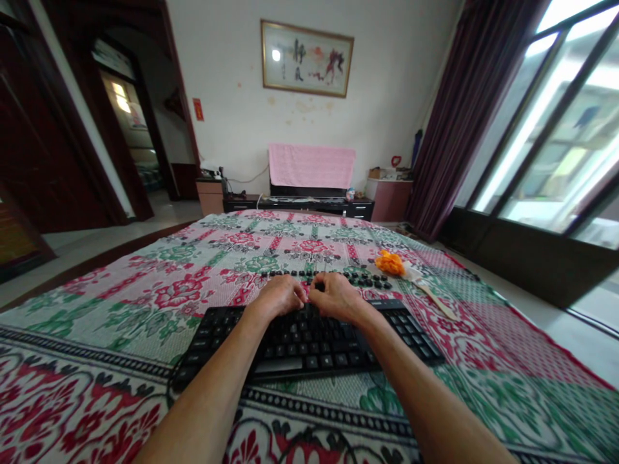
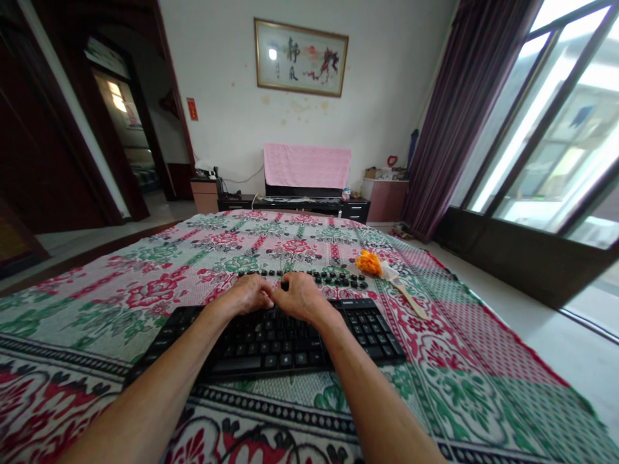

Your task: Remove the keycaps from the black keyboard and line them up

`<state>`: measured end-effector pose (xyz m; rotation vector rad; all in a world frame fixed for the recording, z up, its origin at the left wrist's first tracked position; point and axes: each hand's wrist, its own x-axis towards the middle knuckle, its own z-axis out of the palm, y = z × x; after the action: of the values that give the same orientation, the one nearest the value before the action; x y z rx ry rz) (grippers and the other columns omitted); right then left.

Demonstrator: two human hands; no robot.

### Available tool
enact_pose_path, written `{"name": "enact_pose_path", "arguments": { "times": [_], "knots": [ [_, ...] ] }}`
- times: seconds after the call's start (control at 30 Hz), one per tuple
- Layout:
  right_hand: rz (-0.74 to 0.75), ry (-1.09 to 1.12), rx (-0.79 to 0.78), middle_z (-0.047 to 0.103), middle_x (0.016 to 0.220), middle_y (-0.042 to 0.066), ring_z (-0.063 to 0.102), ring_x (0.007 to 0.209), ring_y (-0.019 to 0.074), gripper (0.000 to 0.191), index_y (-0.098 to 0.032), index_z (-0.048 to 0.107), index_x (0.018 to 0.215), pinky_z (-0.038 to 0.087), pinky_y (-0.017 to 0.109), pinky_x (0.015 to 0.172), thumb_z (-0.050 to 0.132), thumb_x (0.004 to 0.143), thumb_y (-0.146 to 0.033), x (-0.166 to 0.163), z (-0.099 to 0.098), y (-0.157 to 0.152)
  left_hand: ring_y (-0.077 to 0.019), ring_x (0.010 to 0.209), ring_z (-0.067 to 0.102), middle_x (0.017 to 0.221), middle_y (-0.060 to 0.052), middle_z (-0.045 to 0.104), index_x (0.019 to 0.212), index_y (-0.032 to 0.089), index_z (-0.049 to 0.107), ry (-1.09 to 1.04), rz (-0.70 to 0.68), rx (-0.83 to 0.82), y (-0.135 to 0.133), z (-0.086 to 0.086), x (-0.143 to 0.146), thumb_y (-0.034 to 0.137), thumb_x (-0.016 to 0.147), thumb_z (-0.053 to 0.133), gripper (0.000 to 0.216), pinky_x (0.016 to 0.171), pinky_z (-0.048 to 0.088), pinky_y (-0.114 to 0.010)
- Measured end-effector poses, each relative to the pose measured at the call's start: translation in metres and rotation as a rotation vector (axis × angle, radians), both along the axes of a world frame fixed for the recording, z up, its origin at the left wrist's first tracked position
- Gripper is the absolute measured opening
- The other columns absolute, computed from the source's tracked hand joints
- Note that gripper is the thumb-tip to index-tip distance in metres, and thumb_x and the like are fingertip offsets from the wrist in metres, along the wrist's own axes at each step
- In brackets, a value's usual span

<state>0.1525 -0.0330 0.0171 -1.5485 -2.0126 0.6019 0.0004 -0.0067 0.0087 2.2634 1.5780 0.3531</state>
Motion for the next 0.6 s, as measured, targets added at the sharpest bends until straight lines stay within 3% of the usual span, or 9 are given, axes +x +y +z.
{"name": "enact_pose_path", "arguments": {
  "times": [0.13, 0.3, 0.4, 0.6],
  "knots": [
    [0.098, 0.031, -0.072, 0.055, 0.048, -0.001, 0.049, 0.043, 0.008, 0.019, -0.013, 0.059, 0.074, 0.032, 0.016, 0.041, 0.051, 0.071, -0.029, 0.007, 0.009, -0.004, -0.0122, 0.063, 0.056, 0.067, 0.002, 0.066, 0.079, 0.023, 0.071, -0.085, -0.057, -0.029, -0.003, 0.007, -0.001, 0.023, 0.059, 0.058, 0.023, 0.056, 0.036, -0.019],
    [0.062, 0.014, 0.019, 0.053, 0.05, -0.003, 0.046, 0.046, 0.0074, 0.024, -0.013, 0.06, 0.076, 0.03, 0.017, 0.043, 0.06, 0.065, -0.034, 0.011, 0.012, -0.006, -0.0103, 0.058, 0.051, 0.063, 0.003, 0.061, 0.078, 0.016, 0.069, -0.268, -0.226, -0.203, -0.006, 0.009, 0.0, 0.025, 0.055, 0.062, 0.026, 0.053, 0.035, -0.018],
    [0.037, -0.008, 0.041, 0.054, 0.051, -0.002, 0.044, 0.046, 0.0073, 0.028, -0.013, 0.061, 0.075, 0.028, 0.018, 0.043, 0.057, 0.068, -0.04, 0.01, 0.009, -0.006, -0.0094, 0.056, 0.049, 0.06, 0.004, 0.058, 0.076, 0.014, 0.069, -0.375, -0.292, -0.251, -0.006, 0.002, 0.005, 0.027, 0.058, 0.06, 0.024, 0.053, 0.036, -0.018],
    [0.134, -0.035, 0.045, 0.06, 0.058, 0.002, 0.048, 0.053, 0.0093, 0.033, -0.013, 0.064, 0.071, 0.032, 0.02, 0.047, 0.048, 0.075, -0.041, 0.014, 0.011, -0.008, -0.0103, 0.06, 0.05, 0.062, 0.003, 0.058, 0.078, 0.013, 0.068, -0.459, -0.338, -0.116, -0.003, -0.019, 0.009, 0.031, 0.063, 0.058, 0.026, 0.058, 0.038, -0.018]
  ]
}}
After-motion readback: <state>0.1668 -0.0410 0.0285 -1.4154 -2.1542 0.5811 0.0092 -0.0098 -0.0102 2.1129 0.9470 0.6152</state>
